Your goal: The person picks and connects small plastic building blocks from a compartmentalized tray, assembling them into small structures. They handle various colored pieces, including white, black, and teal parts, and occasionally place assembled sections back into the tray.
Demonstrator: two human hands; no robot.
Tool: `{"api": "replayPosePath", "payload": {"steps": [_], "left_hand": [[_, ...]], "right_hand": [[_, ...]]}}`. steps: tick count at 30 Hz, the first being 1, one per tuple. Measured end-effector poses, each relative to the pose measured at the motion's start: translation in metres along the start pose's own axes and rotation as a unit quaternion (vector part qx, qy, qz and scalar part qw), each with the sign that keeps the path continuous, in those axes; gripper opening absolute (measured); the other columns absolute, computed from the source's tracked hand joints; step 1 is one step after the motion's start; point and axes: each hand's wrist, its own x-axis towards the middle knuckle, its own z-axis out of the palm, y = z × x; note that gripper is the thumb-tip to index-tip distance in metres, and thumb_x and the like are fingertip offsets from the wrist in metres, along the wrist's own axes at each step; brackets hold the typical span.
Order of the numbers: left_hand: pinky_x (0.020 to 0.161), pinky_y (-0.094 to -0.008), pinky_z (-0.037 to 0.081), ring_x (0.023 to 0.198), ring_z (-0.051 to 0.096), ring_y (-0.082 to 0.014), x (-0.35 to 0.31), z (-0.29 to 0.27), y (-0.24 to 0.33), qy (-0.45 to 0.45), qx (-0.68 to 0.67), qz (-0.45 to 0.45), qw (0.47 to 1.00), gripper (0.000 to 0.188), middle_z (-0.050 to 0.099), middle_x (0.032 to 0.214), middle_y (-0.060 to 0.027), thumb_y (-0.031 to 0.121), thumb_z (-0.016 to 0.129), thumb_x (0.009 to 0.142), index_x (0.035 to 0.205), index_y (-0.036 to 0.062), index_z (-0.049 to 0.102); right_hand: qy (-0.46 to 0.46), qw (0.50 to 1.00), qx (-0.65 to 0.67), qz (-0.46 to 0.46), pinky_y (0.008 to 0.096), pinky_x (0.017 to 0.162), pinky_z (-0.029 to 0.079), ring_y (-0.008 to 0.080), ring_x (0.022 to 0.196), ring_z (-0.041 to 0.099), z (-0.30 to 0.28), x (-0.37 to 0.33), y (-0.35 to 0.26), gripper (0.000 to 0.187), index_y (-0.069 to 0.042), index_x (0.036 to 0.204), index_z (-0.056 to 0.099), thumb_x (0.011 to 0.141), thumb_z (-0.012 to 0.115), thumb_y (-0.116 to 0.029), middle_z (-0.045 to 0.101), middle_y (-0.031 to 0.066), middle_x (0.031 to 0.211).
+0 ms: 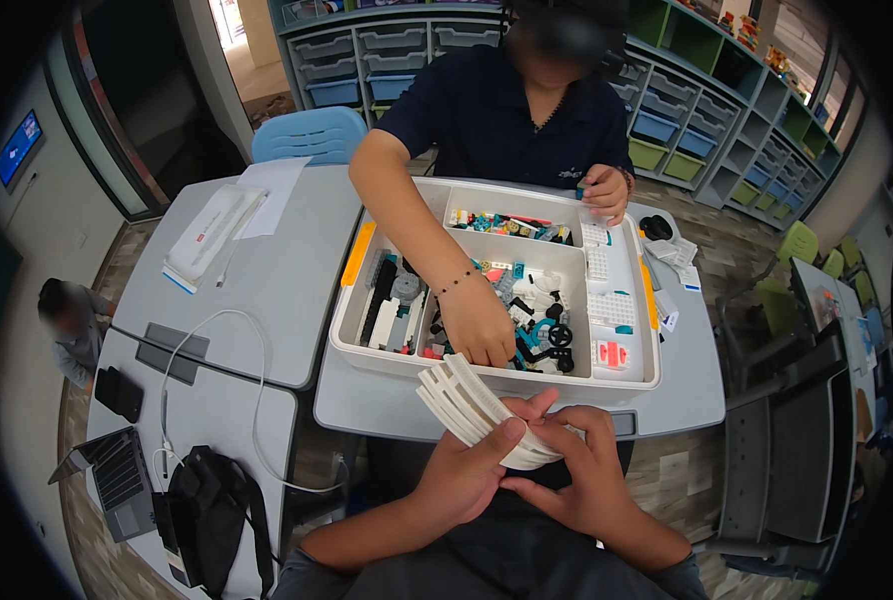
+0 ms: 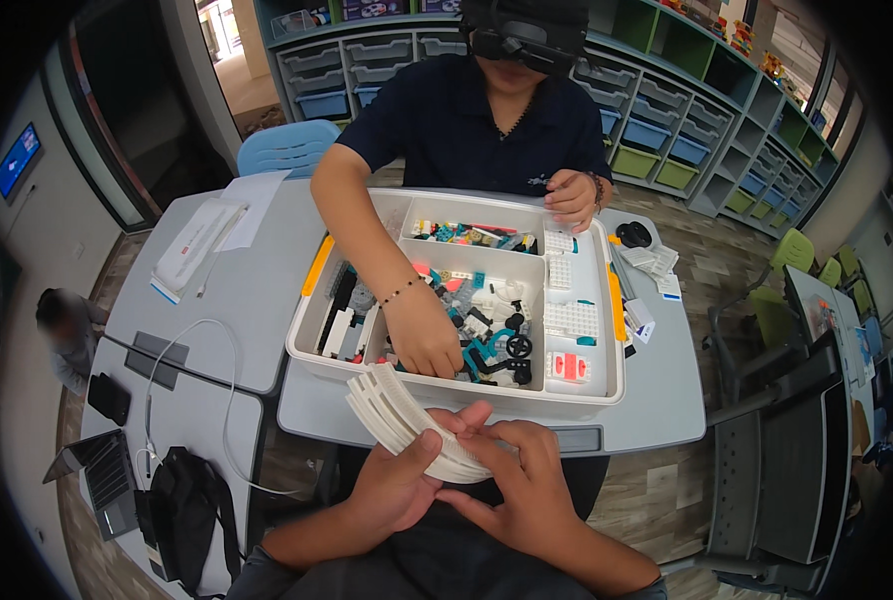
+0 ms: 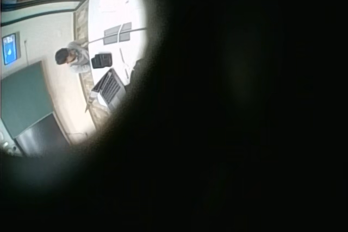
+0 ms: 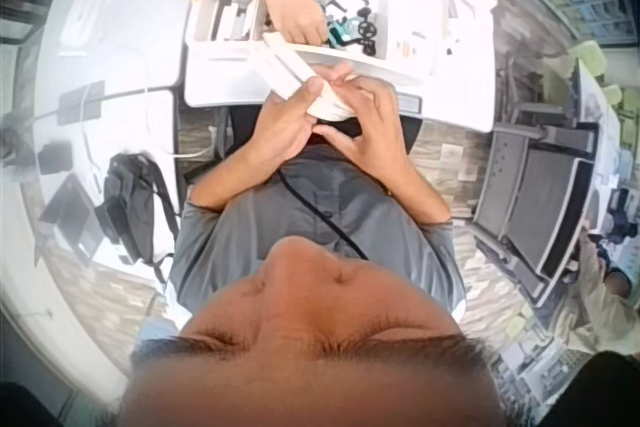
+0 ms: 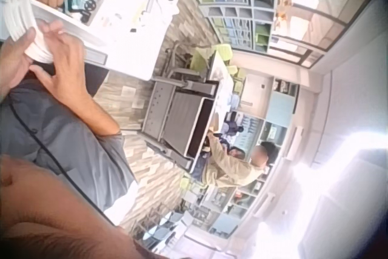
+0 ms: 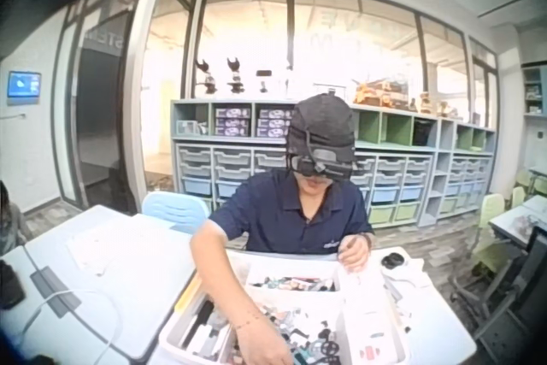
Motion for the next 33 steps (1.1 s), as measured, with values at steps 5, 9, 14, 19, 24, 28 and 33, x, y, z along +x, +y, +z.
{"api": "replayPosePath", "payload": {"steps": [5, 9, 14, 19, 24, 28, 33], "left_hand": [[0.116, -0.0467, 0.035, 0.143, 0.039, -0.0311, -0.007, 0.008, 0.004, 0.026, 0.033, 0.014, 0.999, 0.034, 0.047, 0.148, -0.0222, 0.031, 0.05, 0.106, 0.126, 0.0036, 0.053], [0.118, -0.0458, 0.032, 0.145, 0.036, -0.0308, -0.01, 0.009, 0.003, 0.06, 0.01, 0.003, 0.998, 0.036, 0.049, 0.147, -0.0209, 0.033, 0.046, 0.107, 0.128, 0.0042, 0.052], [0.118, -0.0441, 0.032, 0.143, 0.037, -0.0273, -0.01, 0.018, 0.003, -0.008, -0.02, 0.055, 0.998, 0.043, 0.04, 0.152, -0.0233, 0.03, 0.046, 0.107, 0.14, 0.0015, 0.045], [0.122, -0.047, 0.023, 0.149, 0.027, -0.0292, -0.008, 0.017, 0.008, -0.105, 0.085, 0.024, 0.991, 0.063, 0.028, 0.16, -0.0196, 0.038, 0.045, 0.106, 0.153, -0.0001, 0.027], [0.099, -0.0365, 0.046, 0.115, 0.062, -0.0227, -0.024, 0.024, 0.056, -0.192, 0.515, -0.126, 0.826, 0.057, 0.064, 0.127, -0.013, 0.035, 0.08, 0.083, 0.128, 0.0042, 0.062], [0.078, -0.0327, 0.048, 0.089, 0.065, -0.0211, -0.015, 0.055, 0.072, -0.198, 0.743, 0.184, 0.612, 0.052, 0.068, 0.101, -0.0068, 0.033, 0.089, 0.07, 0.111, 0.0087, 0.069], [0.082, -0.0372, 0.043, 0.098, 0.058, -0.024, -0.012, 0.08, 0.067, -0.15, 0.842, 0.171, 0.489, 0.053, 0.059, 0.104, -0.007, 0.038, 0.091, 0.065, 0.101, 0.0082, 0.066]], "right_hand": [[0.05, 0.993, -0.075, -0.07, 0.0385, 0.081, 0.047, 0.027, 0.094, 0.058, 0.009, -0.007, 0.002, 0.063, -0.006, 0.122, 0.064, 0.063, 0.085, -0.017, 0.058, 0.0077, 0.101], [0.052, 0.988, -0.092, -0.111, 0.0369, 0.073, 0.048, 0.0262, 0.083, 0.059, 0.007, 0.001, 0.002, 0.059, -0.004, 0.119, 0.066, 0.065, 0.082, -0.017, 0.056, 0.0073, 0.092], [0.026, 0.993, -0.06, -0.099, 0.0372, 0.066, 0.049, 0.0265, 0.078, 0.059, -0.013, 0.013, 0.002, 0.06, -0.003, 0.118, 0.066, 0.062, 0.084, -0.016, 0.056, 0.0093, 0.088], [0.014, 0.999, 0.034, -0.02, 0.0357, 0.063, 0.05, 0.0259, 0.074, 0.059, -0.046, 0.02, 0.011, 0.053, -0.003, 0.113, 0.068, 0.063, 0.084, -0.012, 0.058, 0.0103, 0.085], [0.007, 1.0, 0.003, -0.024, 0.0365, 0.066, 0.05, 0.0259, 0.073, 0.059, -0.081, 0.026, 0.028, 0.051, -0.004, 0.111, 0.069, 0.063, 0.083, -0.015, 0.058, 0.009, 0.084], [-0.084, 0.987, -0.062, -0.122, 0.0384, 0.073, 0.048, 0.0269, 0.078, 0.058, -0.101, 0.03, 0.03, 0.053, -0.004, 0.112, 0.068, 0.063, 0.082, -0.017, 0.057, 0.0085, 0.084], [-0.168, 0.963, -0.04, -0.206, 0.037, 0.082, 0.044, 0.0246, 0.089, 0.057, -0.094, 0.026, 0.024, 0.05, -0.002, 0.113, 0.066, 0.069, 0.077, -0.023, 0.056, 0.0073, 0.091]]}}
